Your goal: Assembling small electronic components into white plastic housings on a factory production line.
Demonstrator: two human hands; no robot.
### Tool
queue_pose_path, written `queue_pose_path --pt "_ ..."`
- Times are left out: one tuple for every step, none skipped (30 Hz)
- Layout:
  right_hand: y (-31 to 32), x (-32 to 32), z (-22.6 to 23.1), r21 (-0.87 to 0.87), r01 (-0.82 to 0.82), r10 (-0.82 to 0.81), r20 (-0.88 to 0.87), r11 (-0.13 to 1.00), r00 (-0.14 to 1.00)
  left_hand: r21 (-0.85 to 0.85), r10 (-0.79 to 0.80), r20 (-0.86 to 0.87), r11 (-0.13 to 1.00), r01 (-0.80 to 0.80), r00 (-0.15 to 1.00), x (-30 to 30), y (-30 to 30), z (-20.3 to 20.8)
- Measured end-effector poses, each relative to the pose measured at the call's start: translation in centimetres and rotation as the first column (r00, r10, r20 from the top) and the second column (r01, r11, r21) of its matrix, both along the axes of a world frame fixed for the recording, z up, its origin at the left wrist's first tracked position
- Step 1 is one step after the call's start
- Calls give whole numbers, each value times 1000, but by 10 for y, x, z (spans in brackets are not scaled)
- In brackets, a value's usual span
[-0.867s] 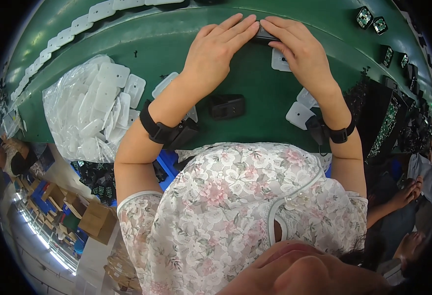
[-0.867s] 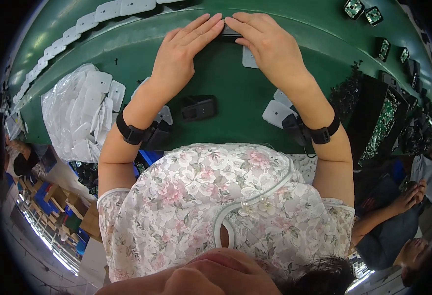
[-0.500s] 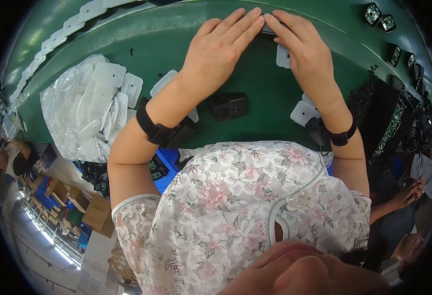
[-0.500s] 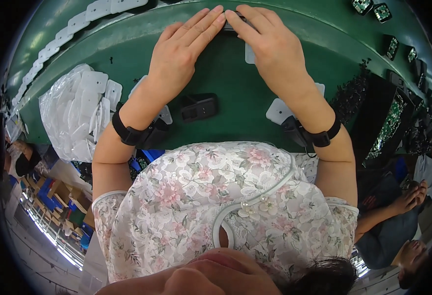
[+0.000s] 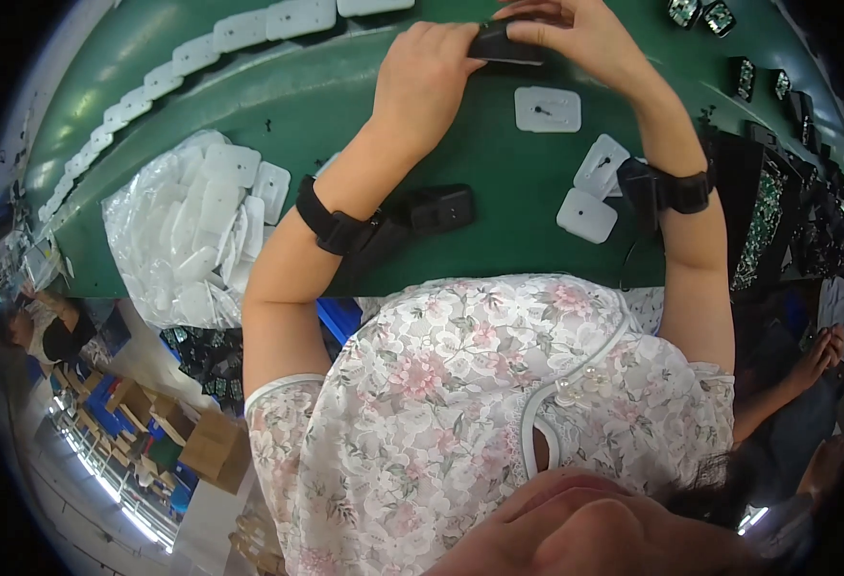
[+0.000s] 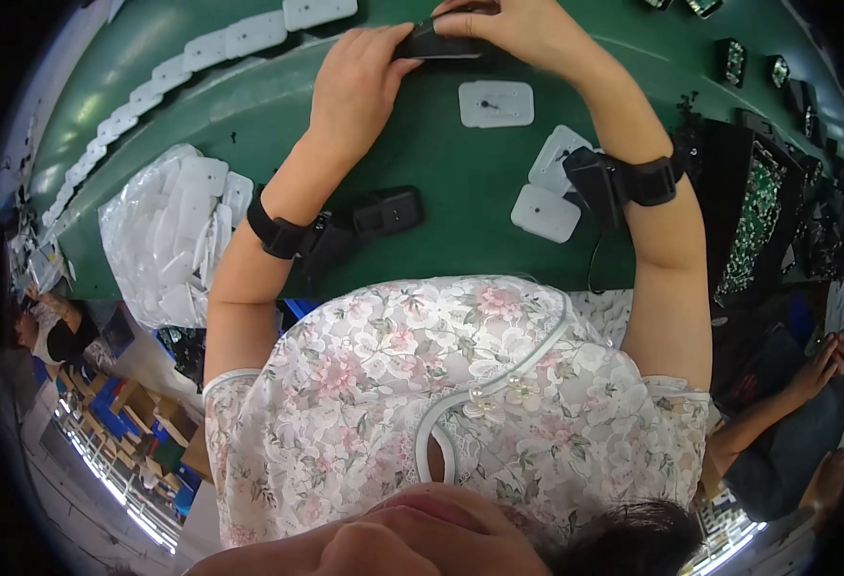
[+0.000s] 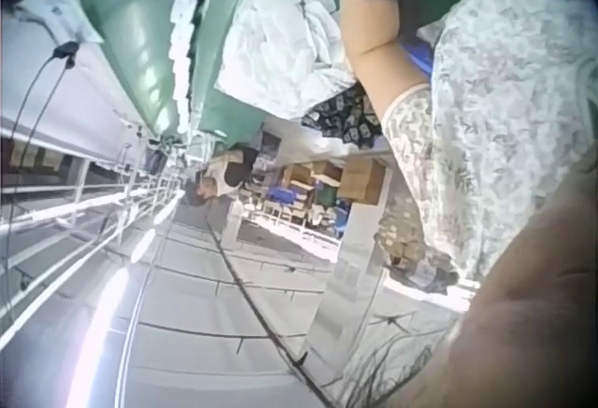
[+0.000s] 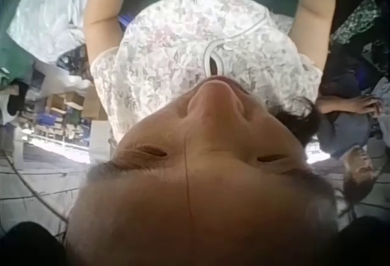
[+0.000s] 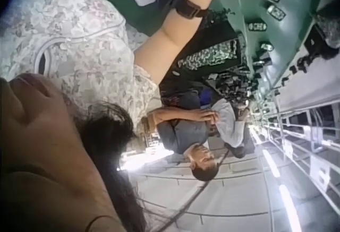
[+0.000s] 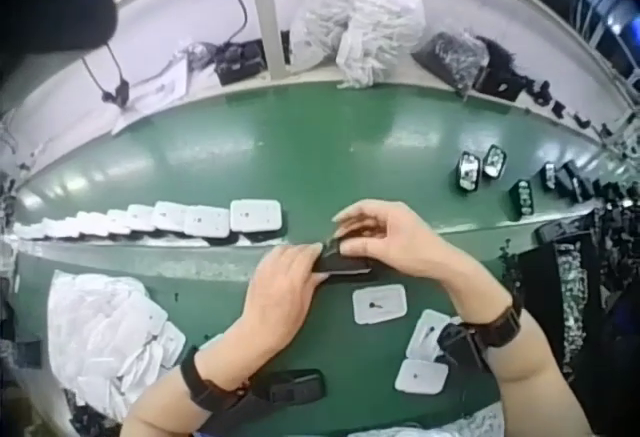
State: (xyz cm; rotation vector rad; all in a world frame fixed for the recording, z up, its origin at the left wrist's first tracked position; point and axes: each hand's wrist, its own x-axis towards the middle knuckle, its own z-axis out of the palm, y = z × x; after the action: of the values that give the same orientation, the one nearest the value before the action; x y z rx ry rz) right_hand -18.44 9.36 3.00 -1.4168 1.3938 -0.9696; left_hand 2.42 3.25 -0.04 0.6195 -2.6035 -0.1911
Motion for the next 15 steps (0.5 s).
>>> queue_pose_path --pt "0 0 3 84 117 -130 183 990 974 328 102 -87 942 -68 991 -1 -2 4" --pt "0 0 4 187 208 -263 349 960 899 625 221 -136 776 -89 966 -3 -4 8" --pt "5 1 0 172 214 -270 451 962 851 832 316 -186 554 -22 930 -3 -2 12" --pt "11 8 0 166 215 -271 548 962 791 826 319 -194 563 -21 928 -1 -2 14" --pt "15 15 1 137 227 -264 580 964 771 909 335 -222 410 71 915 1 -1 15" --pt "16 22 1 111 239 -256 612 965 748 956 356 -245 242 165 902 3 -1 15" --pt "15 23 0 107 239 -253 612 965 749 955 356 -248 245 165 901 2 1 17" --pt "14 25 -2 59 263 -247 585 963 773 959 360 -255 216 186 898 0 5 19" --pt "13 25 -3 11 285 -242 556 959 795 961 364 -261 185 206 894 -2 8 20" --pt "9 25 -2 9 279 -237 556 960 797 960 369 -263 188 206 892 -1 7 19" --pt "4 24 -2 -9 268 -229 492 963 840 959 361 -259 204 195 896 -1 7 17" --pt "-1 23 -2 -27 256 -221 426 966 877 958 353 -253 220 183 901 1 6 15" --pt "-7 19 -2 -27 258 -222 426 966 877 958 351 -254 220 184 901 1 7 15" --pt "-15 15 -3 -27 245 -222 337 969 915 959 310 -210 248 134 927 3 8 15" --pt "-23 11 -5 -26 232 -218 245 972 945 957 271 -163 278 85 949 4 10 15"
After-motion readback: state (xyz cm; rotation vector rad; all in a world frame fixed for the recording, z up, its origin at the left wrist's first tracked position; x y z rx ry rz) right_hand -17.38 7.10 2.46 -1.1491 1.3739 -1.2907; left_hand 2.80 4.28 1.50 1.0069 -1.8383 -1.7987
